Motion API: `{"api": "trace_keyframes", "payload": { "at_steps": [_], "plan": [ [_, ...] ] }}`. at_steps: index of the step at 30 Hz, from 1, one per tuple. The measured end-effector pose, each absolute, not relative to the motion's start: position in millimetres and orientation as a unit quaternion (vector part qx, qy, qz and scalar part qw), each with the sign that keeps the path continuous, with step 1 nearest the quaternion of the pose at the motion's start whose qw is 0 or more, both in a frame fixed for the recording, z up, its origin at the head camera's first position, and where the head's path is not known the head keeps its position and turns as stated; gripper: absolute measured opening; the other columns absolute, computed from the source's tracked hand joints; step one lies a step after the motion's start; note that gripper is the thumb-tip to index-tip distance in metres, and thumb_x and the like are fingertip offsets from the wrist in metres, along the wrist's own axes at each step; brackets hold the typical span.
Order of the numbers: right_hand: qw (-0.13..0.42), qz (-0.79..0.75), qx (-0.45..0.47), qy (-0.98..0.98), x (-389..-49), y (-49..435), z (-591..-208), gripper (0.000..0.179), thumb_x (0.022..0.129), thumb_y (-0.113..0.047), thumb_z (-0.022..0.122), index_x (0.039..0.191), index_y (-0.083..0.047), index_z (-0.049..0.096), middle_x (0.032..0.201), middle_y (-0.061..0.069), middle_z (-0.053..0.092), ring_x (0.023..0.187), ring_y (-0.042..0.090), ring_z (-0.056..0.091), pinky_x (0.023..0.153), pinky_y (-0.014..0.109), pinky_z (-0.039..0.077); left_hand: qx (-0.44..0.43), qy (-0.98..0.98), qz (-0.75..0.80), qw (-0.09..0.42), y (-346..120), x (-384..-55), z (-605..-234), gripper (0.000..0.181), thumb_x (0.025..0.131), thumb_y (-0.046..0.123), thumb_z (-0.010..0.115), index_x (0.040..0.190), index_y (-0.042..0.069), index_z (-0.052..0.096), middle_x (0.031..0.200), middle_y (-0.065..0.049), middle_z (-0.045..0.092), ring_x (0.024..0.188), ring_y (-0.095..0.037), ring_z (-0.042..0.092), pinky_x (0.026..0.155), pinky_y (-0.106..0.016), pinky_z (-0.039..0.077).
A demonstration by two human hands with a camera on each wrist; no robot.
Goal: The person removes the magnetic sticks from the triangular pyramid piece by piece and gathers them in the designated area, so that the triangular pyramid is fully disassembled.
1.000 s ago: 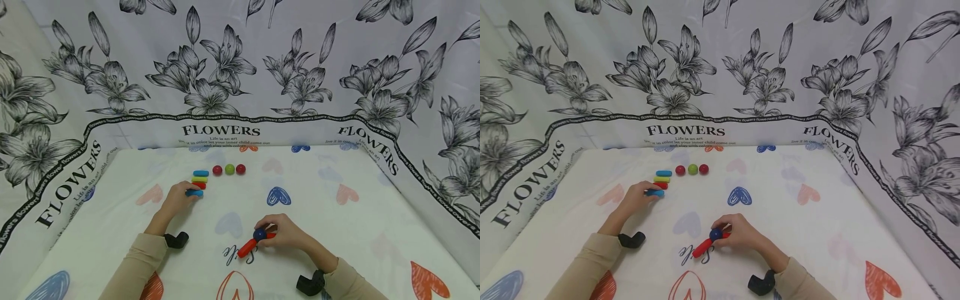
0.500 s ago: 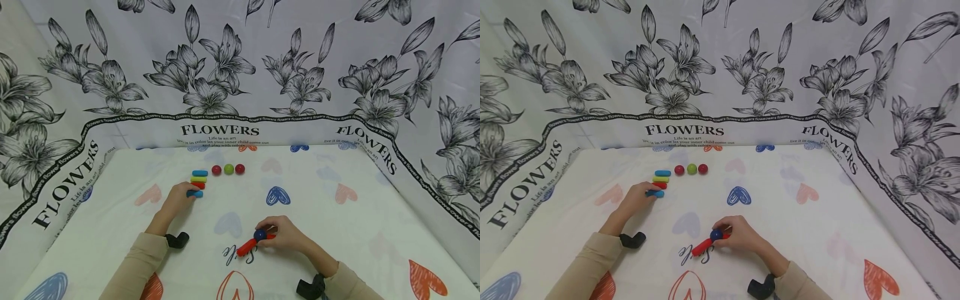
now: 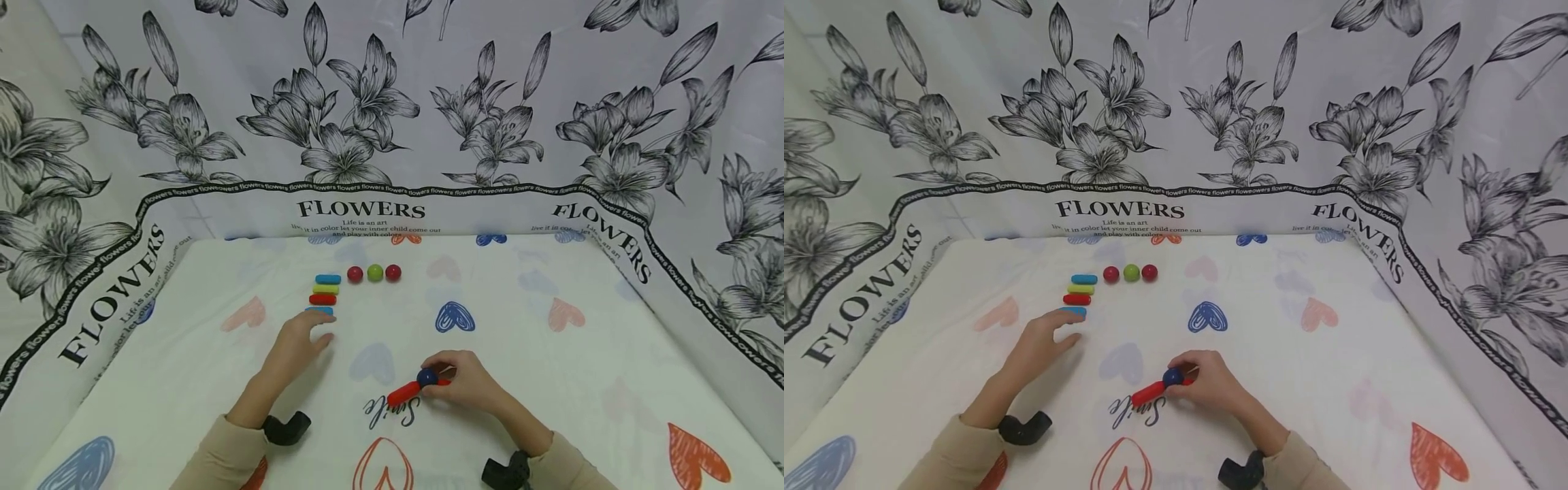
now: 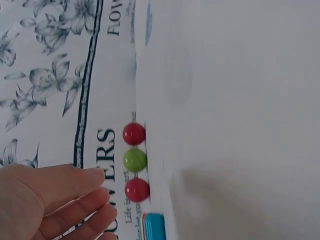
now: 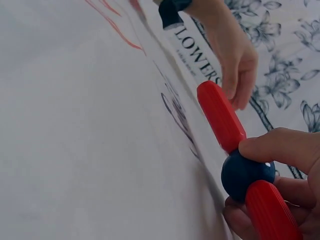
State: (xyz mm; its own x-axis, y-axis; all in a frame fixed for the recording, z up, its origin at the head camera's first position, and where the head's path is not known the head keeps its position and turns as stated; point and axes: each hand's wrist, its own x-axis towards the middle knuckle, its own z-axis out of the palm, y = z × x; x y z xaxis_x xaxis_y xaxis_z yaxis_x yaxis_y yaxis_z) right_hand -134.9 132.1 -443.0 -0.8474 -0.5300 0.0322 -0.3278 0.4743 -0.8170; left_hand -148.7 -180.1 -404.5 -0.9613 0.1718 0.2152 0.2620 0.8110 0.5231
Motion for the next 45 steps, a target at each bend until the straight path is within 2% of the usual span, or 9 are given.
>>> {"api": "trace_keyframes", "payload": {
  "at_steps": [6, 11, 15, 18, 22, 29, 45],
  "plan": [
    [0.088, -0.442, -0.234, 0.862, -136.5, 129.1, -438.9, 0.033, 0.077, -0.014, 0.078, 0.106, -0.001, 0.07, 0.101, 0.014, 0.072, 0.087, 0.016, 0.065, 0.077, 0.015, 0.057, -0.136, -0.924, -0.354, 0.048, -149.1, -119.9, -409.6, 0.026, 0.085, 0.009, 0.071, 0.111, 0.007, 0.07, 0.108, -0.006, 0.073, 0.1, -0.021, 0.066, 0.091, -0.04, 0.057],
    [0.081, -0.447, -0.208, 0.867, -138.4, 122.5, -433.3, 0.029, 0.079, -0.013, 0.077, 0.106, -0.004, 0.071, 0.101, 0.012, 0.073, 0.087, 0.015, 0.065, 0.078, 0.018, 0.059, -0.162, -0.899, -0.407, 0.006, -129.1, -108.3, -413.2, 0.026, 0.088, 0.015, 0.069, 0.113, 0.01, 0.069, 0.111, -0.005, 0.073, 0.101, -0.019, 0.066, 0.091, -0.041, 0.057],
    [0.067, -0.447, -0.2, 0.869, -139.6, 119.4, -428.4, 0.028, 0.079, -0.013, 0.077, 0.105, -0.005, 0.071, 0.1, 0.011, 0.073, 0.087, 0.017, 0.067, 0.078, 0.023, 0.061, -0.186, -0.885, -0.426, -0.018, -120.2, -103.1, -414.2, 0.034, 0.088, 0.025, 0.07, 0.119, 0.01, 0.066, 0.116, -0.006, 0.071, 0.104, -0.019, 0.065, 0.091, -0.041, 0.057],
    [0.053, -0.444, -0.204, 0.871, -140.0, 118.6, -425.4, 0.028, 0.078, -0.012, 0.078, 0.105, -0.005, 0.071, 0.099, 0.012, 0.073, 0.086, 0.019, 0.068, 0.077, 0.024, 0.061, -0.191, -0.881, -0.433, -0.02, -117.0, -101.5, -414.1, 0.039, 0.087, 0.028, 0.071, 0.121, 0.011, 0.065, 0.118, -0.007, 0.07, 0.105, -0.02, 0.064, 0.091, -0.04, 0.057],
    [0.047, -0.444, -0.214, 0.869, -140.2, 117.5, -423.8, 0.029, 0.078, -0.013, 0.079, 0.104, -0.004, 0.071, 0.098, 0.012, 0.073, 0.084, 0.018, 0.068, 0.076, 0.022, 0.061, -0.192, -0.881, -0.433, -0.018, -113.8, -101.1, -414.6, 0.039, 0.085, 0.022, 0.073, 0.121, 0.01, 0.065, 0.118, -0.007, 0.07, 0.103, -0.019, 0.064, 0.091, -0.039, 0.058],
    [0.05, -0.448, -0.232, 0.862, -138.8, 114.9, -421.7, 0.029, 0.078, -0.014, 0.079, 0.104, -0.004, 0.07, 0.099, 0.012, 0.073, 0.085, 0.019, 0.069, 0.077, 0.021, 0.06, -0.205, -0.887, -0.414, -0.007, -107.5, -101.9, -417.2, 0.033, 0.084, 0.018, 0.074, 0.116, 0.013, 0.069, 0.109, 0.0, 0.072, 0.097, -0.011, 0.064, 0.089, -0.03, 0.059],
    [0.069, -0.446, -0.226, 0.863, -141.3, 110.9, -417.2, 0.032, 0.079, -0.016, 0.079, 0.107, -0.003, 0.07, 0.101, 0.012, 0.073, 0.085, 0.016, 0.067, 0.078, 0.024, 0.061, -0.188, -0.892, -0.411, -0.026, -111.0, -105.6, -416.7, 0.027, 0.085, 0.016, 0.073, 0.112, 0.014, 0.072, 0.103, 0.002, 0.073, 0.09, -0.008, 0.062, 0.084, -0.029, 0.06]
  ]
}}
